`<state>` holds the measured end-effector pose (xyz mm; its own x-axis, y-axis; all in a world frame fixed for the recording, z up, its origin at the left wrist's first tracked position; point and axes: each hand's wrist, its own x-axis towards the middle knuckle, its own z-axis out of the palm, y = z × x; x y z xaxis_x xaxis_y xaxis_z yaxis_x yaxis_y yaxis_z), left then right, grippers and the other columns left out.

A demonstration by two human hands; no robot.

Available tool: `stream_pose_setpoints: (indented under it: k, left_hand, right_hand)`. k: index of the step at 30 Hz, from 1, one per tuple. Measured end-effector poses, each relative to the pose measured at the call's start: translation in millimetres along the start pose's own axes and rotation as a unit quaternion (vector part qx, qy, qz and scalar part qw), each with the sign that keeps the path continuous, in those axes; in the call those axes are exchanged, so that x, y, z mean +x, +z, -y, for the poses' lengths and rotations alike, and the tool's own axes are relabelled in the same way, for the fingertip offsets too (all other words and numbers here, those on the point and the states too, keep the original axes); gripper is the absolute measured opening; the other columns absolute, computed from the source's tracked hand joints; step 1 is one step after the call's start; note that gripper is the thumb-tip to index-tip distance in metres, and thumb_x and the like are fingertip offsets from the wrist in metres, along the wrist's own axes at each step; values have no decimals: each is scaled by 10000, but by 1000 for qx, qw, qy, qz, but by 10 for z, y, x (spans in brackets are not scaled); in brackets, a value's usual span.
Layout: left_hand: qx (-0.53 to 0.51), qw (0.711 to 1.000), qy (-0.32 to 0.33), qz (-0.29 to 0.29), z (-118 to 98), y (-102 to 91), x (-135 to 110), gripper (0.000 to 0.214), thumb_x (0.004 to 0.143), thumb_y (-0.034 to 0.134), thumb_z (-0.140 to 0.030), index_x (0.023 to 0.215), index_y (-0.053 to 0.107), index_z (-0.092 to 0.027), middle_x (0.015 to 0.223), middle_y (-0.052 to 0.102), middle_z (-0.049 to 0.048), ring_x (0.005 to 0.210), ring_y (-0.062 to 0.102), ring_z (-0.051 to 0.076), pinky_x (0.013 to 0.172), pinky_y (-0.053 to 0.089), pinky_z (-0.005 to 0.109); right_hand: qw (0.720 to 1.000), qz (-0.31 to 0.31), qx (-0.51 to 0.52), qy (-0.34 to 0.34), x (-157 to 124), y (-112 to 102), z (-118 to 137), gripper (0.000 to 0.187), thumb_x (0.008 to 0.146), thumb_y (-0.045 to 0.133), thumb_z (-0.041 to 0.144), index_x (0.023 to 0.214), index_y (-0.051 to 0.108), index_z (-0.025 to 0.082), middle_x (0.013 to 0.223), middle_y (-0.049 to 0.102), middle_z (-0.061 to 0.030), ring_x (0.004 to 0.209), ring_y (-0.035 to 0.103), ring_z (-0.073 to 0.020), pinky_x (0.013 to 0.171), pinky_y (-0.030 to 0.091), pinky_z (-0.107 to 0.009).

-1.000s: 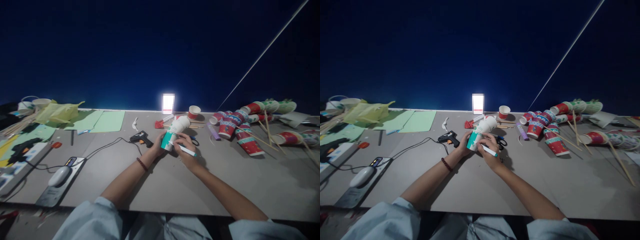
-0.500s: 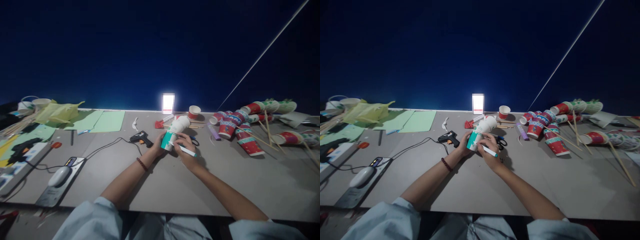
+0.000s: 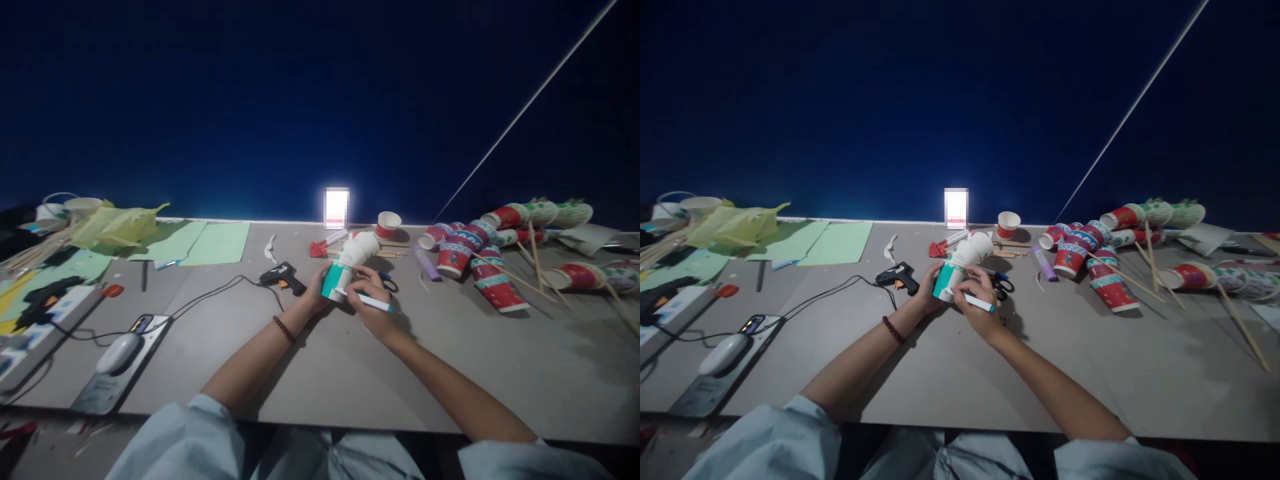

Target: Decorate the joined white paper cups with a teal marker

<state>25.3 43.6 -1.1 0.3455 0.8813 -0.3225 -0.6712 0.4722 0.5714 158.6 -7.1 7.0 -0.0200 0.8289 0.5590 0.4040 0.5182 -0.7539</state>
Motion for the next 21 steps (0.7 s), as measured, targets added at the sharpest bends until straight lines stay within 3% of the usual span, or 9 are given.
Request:
stream_pose_setpoints:
  k: [6, 11, 21]
  left_hand:
    - [-13, 1000, -1, -1, -9, 11, 6, 261, 753, 683, -376, 777, 678, -116, 709, 698, 65, 616, 632, 173, 663, 480, 281]
    - [3, 1000, 1, -6, -10, 2, -7, 293, 754, 679, -386, 843, 691, -106, 771, 717, 76, 669, 645, 183, 703, 483, 287]
    - [-9, 1000, -7, -7, -21, 14, 2, 274, 780, 641, -389, 804, 693, -121, 745, 719, 80, 662, 657, 204, 716, 501, 318]
  right_hand:
    - [1000, 7, 0, -7, -35, 46, -31, 139, 789, 640, 248, 666, 702, 243, 1064, 674, -80, 1206, 578, -270, 974, 504, -418]
    - [1000, 0, 1, -2, -32, 29, -14, 131, 821, 616, 246, 719, 700, 248, 971, 694, -79, 1192, 582, -270, 960, 504, -420]
    - [1000, 25, -8, 1, -49, 54, 29, 151, 782, 640, 209, 642, 687, 236, 1015, 693, -75, 1263, 546, -272, 1017, 464, -401]
